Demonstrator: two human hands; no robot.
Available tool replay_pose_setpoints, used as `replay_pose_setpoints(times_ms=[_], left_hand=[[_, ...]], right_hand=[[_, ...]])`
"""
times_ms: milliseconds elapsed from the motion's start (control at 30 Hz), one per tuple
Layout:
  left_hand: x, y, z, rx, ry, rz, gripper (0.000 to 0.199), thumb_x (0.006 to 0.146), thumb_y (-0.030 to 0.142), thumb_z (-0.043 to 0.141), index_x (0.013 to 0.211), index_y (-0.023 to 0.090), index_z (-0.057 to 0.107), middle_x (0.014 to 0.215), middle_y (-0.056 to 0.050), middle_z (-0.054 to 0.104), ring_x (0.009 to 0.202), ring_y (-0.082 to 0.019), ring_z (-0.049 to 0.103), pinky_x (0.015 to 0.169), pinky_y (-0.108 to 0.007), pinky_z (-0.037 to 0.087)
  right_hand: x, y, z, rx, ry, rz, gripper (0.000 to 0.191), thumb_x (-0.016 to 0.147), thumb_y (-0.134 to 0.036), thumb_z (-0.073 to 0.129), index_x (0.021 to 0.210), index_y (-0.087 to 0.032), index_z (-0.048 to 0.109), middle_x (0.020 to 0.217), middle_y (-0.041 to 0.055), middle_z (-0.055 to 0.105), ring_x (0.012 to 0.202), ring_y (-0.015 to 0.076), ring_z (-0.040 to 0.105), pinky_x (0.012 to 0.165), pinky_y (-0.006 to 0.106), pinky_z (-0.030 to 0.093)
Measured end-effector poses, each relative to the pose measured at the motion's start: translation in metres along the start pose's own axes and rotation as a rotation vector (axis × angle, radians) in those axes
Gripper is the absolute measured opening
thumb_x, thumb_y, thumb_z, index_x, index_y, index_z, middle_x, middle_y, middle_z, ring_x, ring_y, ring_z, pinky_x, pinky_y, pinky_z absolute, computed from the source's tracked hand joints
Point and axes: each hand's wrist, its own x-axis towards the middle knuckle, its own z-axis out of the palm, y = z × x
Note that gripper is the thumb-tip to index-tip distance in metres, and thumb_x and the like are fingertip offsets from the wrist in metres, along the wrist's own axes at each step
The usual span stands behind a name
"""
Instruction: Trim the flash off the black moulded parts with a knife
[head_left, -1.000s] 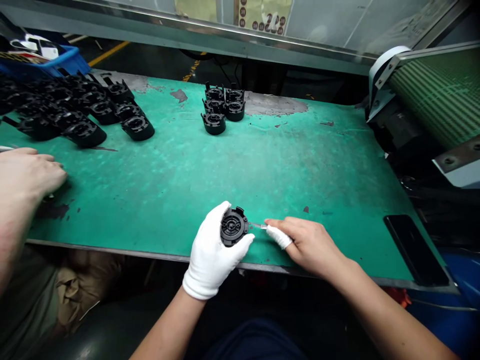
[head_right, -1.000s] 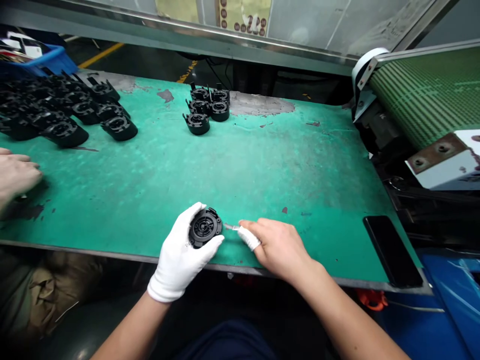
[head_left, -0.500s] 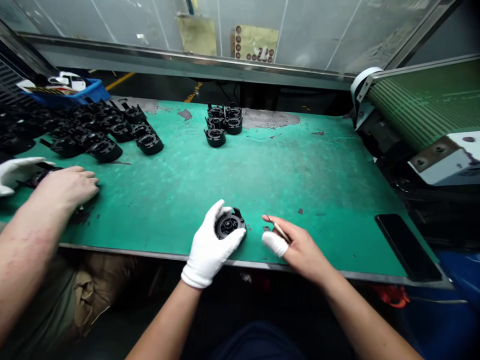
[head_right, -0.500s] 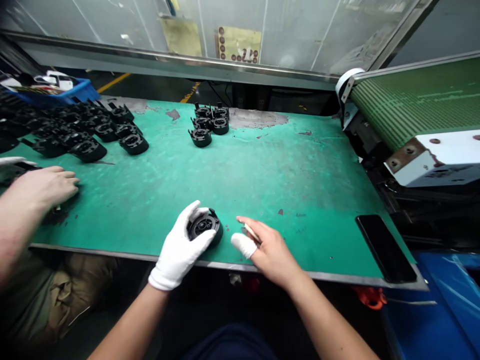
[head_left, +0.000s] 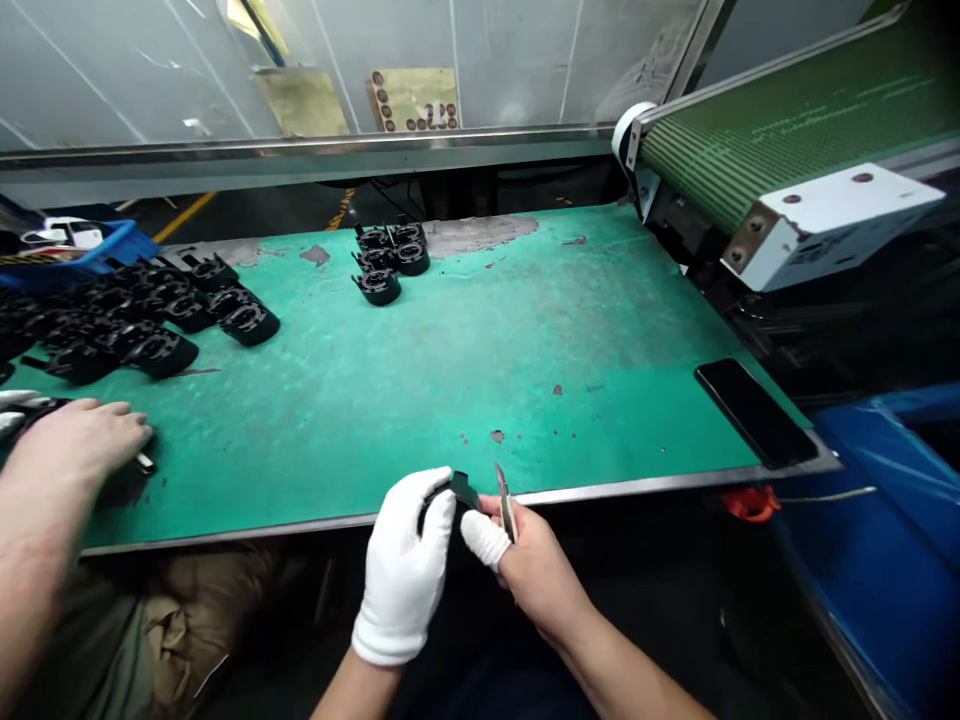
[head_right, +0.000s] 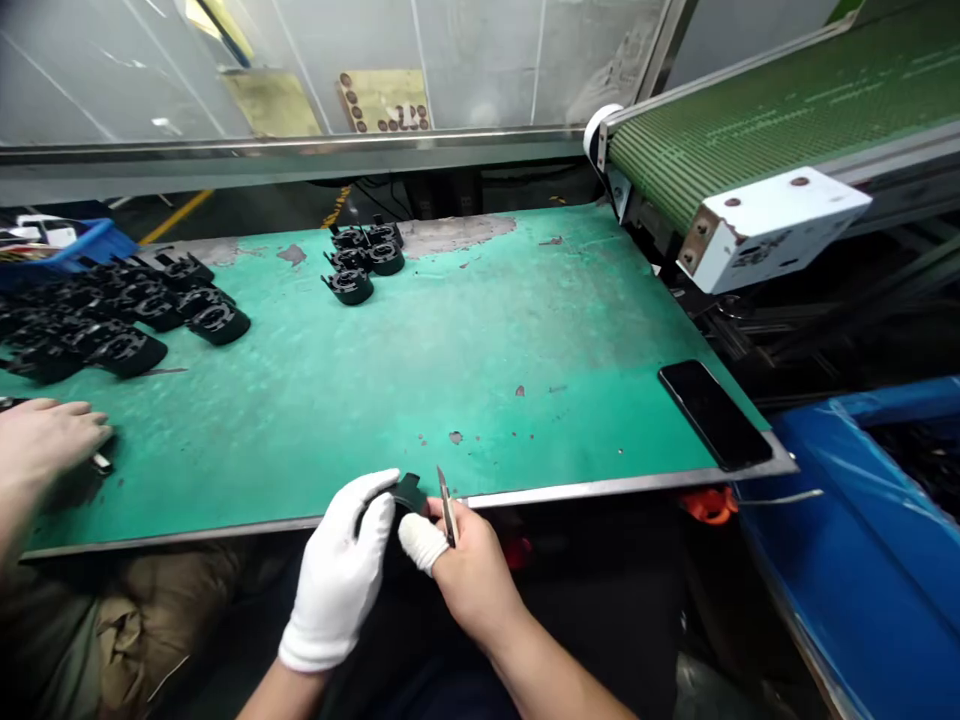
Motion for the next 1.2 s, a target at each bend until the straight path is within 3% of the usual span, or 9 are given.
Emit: replay_pose_setpoints(times_ms=[100,167,233,333,433,700,967,1200], left_hand=[[-0.003,-0.007,0.007,0.077,0.000,0.146,0.023,0.096,0.029,0.057,0.118,0.027,0.063,0.115,-0.004,0.068,0.110,-0.022,0.064,0.116,-0.054,0.038],[-0.003,-0.010,0.009,0.072,-0.016,0.168,0.026,0.095,0.028,0.059,0.122,0.027,0.061,0.116,-0.004,0.068,0.111,-0.022,0.064,0.118,-0.054,0.037],[-0.005,-0.012,0.009,0.068,-0.036,0.165,0.031,0.094,0.032,0.062,0.124,0.025,0.059,0.118,-0.006,0.067,0.113,-0.023,0.063,0.118,-0.054,0.037],[-0.007,-0.014,0.008,0.085,-0.082,0.167,0.036,0.094,0.038,0.062,0.126,0.023,0.058,0.120,-0.008,0.065,0.115,-0.025,0.062,0.120,-0.056,0.034],[-0.008,-0.015,0.008,0.072,-0.089,0.152,0.036,0.095,0.041,0.060,0.124,0.021,0.059,0.120,-0.009,0.064,0.115,-0.025,0.061,0.120,-0.057,0.033],[-0.009,-0.016,0.006,0.084,-0.118,0.163,0.044,0.095,0.049,0.057,0.125,0.016,0.061,0.123,-0.013,0.063,0.123,-0.027,0.057,0.120,-0.057,0.033],[-0.010,-0.016,0.004,0.063,-0.153,0.160,0.045,0.095,0.048,0.059,0.124,0.014,0.062,0.119,-0.014,0.063,0.116,-0.030,0.060,0.115,-0.064,0.036],[-0.008,-0.020,0.004,0.044,-0.146,0.201,0.044,0.094,0.049,0.059,0.122,0.015,0.063,0.116,-0.013,0.065,0.114,-0.030,0.061,0.113,-0.064,0.037]], right_hand=[[-0.009,0.015,-0.011,-0.057,0.089,-0.028,0.050,0.088,-0.058,0.064,0.122,-0.021,0.058,0.082,-0.0018,0.052,0.071,0.0131,0.047,0.070,0.028,0.041],[-0.014,0.025,-0.025,-0.106,0.097,-0.040,0.047,0.094,-0.061,0.050,0.117,-0.021,0.062,0.088,0.0017,0.058,0.077,0.0155,0.050,0.073,0.030,0.043],[-0.014,0.031,-0.037,-0.152,0.062,-0.005,0.052,0.099,-0.060,0.036,0.105,-0.019,0.068,0.087,0.0041,0.061,0.076,0.0168,0.051,0.074,0.032,0.043],[-0.006,0.031,-0.047,-0.217,-0.031,-0.030,0.048,0.101,-0.054,0.038,0.095,-0.019,0.071,0.083,0.0043,0.063,0.079,0.0191,0.055,0.078,0.035,0.044],[0.007,0.030,-0.047,-0.212,-0.099,-0.104,0.042,0.099,-0.051,0.045,0.097,-0.021,0.074,0.087,0.0043,0.068,0.085,0.0227,0.059,0.081,0.037,0.046],[0.017,0.042,-0.042,-0.161,-0.142,-0.047,0.043,0.099,-0.048,0.046,0.088,-0.018,0.074,0.084,0.0037,0.069,0.081,0.0204,0.059,0.080,0.034,0.049],[0.020,0.027,-0.045,-0.162,-0.198,0.007,0.034,0.102,-0.040,0.044,0.095,-0.021,0.072,0.097,0.0022,0.070,0.095,0.0207,0.062,0.091,0.033,0.046],[0.024,0.026,-0.043,-0.170,-0.151,0.018,0.031,0.099,-0.038,0.050,0.085,-0.020,0.071,0.086,-0.0002,0.068,0.082,0.0171,0.058,0.077,0.030,0.044]])
